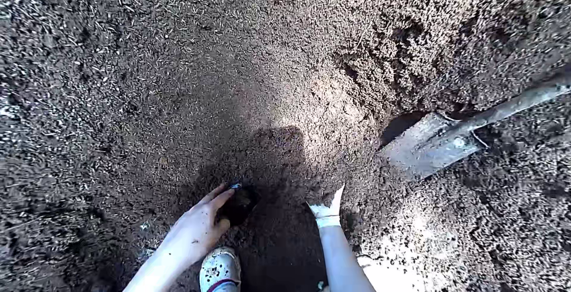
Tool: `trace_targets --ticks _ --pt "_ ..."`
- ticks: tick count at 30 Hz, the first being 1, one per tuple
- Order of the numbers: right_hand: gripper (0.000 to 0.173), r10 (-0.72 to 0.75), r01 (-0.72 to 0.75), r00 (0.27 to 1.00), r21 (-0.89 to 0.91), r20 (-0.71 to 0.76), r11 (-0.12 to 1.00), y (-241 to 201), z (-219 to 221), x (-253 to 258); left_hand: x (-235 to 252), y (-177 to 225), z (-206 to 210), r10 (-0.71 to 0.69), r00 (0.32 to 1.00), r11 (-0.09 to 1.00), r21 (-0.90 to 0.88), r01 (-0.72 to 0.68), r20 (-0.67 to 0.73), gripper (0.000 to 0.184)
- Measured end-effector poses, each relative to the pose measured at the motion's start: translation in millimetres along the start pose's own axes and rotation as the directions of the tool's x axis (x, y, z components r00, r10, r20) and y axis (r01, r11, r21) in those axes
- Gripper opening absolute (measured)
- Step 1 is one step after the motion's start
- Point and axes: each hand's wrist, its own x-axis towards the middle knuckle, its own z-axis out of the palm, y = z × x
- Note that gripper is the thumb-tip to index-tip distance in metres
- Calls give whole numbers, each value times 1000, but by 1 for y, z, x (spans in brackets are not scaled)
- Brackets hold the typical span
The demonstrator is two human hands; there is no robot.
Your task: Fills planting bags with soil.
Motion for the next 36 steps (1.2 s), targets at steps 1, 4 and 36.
trace_targets --ticks 1,4,36 --pt "88 -10 10 1000 5 -1 1000 3 0 0 2 0 1 13 1000 1000 -27 -13 -1 65" --pt "86 -32 31 999 19 34 999 4 -5 0 7 1 5 47 998 996 -77 -49 -30 70" --pt "55 293 758 644 -642 707 -118 23 153 -183 2 -13 1 47 989 954 -287 -87 -143 80"
